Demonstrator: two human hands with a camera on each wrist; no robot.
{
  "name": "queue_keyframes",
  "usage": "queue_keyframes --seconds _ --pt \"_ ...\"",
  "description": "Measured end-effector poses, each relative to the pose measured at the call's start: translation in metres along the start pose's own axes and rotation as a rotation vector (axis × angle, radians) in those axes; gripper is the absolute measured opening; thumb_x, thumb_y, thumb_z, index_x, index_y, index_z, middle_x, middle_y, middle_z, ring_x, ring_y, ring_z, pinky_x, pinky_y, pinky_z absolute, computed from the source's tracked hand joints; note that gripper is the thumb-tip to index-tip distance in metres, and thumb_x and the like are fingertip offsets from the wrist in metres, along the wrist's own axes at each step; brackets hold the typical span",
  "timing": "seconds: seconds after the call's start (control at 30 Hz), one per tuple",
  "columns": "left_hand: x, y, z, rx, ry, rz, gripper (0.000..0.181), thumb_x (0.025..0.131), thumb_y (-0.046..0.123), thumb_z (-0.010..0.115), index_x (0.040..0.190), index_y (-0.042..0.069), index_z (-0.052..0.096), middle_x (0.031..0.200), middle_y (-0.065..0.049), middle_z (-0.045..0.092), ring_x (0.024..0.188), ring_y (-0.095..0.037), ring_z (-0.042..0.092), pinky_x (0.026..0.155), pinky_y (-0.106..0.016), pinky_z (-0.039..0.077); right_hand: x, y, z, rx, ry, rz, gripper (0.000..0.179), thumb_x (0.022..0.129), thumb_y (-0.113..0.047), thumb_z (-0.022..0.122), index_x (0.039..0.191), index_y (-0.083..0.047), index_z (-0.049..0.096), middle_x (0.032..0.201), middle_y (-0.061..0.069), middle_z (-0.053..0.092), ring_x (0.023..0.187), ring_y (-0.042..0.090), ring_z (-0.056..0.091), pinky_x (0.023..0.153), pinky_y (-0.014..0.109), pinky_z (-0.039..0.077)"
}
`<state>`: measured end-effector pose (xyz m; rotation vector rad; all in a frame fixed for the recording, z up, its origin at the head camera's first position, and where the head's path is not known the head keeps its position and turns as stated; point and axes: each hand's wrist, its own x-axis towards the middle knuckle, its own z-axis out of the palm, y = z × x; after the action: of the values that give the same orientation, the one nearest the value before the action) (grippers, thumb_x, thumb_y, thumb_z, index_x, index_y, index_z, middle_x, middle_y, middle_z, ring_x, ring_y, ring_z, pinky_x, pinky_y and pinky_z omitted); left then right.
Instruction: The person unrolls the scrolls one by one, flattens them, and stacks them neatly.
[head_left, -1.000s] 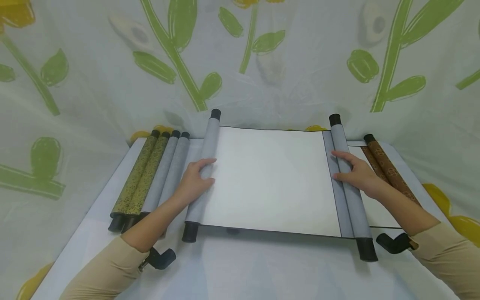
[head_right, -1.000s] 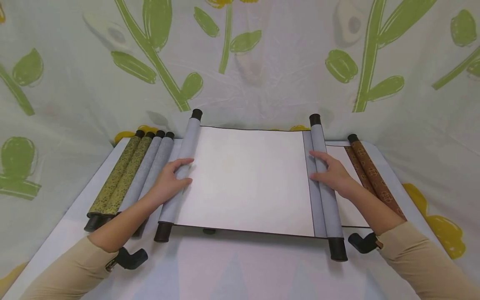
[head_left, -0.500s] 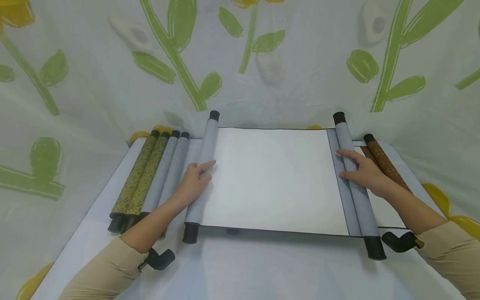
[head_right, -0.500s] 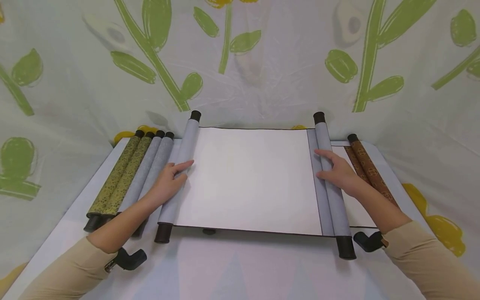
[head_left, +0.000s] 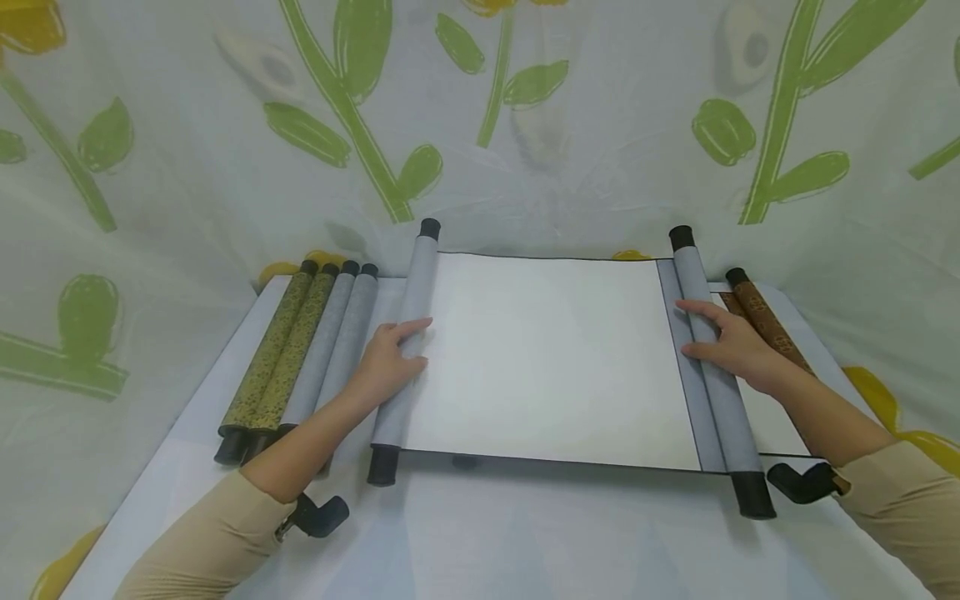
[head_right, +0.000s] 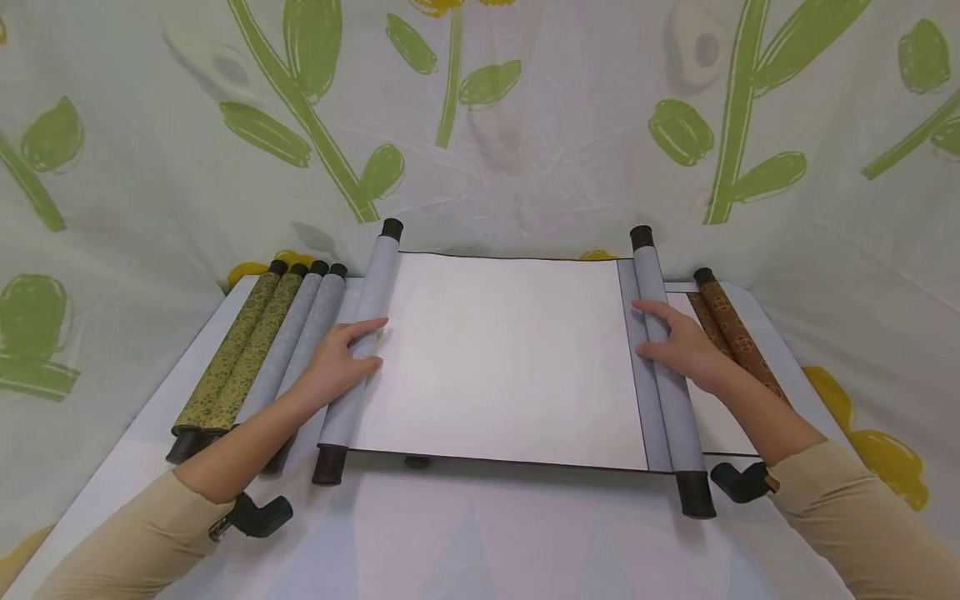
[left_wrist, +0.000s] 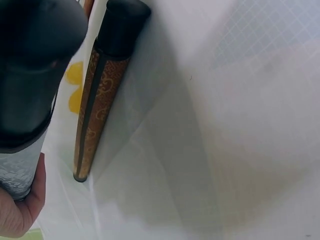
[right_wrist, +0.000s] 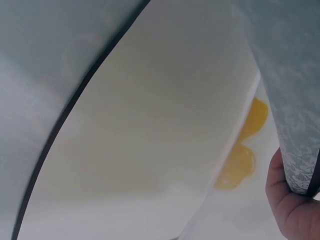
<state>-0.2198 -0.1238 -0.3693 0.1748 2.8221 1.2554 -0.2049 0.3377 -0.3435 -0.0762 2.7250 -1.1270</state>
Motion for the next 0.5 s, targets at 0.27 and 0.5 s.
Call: queue_keyframes --seconds 0.27,0.5 --pt "-0.0009 -0.0031 -0.0009 -0.022 -0.02 0.005 0.049 0.09 0.007 0.049 0.139 0.009 0.048 0.137 -0.033 0.034 0.122 -0.043 0.04 0.096 -0.055 0.038 -0.0011 0.0058 -0.0047 -0.023 0.019 0.039 0.074 0.089 -0.009 0.061 0.15 -0.006 0.019 0.151 0.035 0.005 0.13 0.058 0.015 0.091 0.073 0.028" --pt "-0.0009 -0.003 0.0 -0.019 -0.026 -0.007 0.052 0.087 0.011 0.061 0.138 0.009 0.049 0.136 -0.032 0.033 0.121 -0.043 0.041 0.097 -0.055 0.038 -0.0014 0.0097 -0.0061 -0.02 0.025 0.037 0.074 0.089 -0.011 0.061 0.15 -0.007 0.02 0.151 0.034 0.004 0.13 0.059 0.015 0.09 0.074 0.027"
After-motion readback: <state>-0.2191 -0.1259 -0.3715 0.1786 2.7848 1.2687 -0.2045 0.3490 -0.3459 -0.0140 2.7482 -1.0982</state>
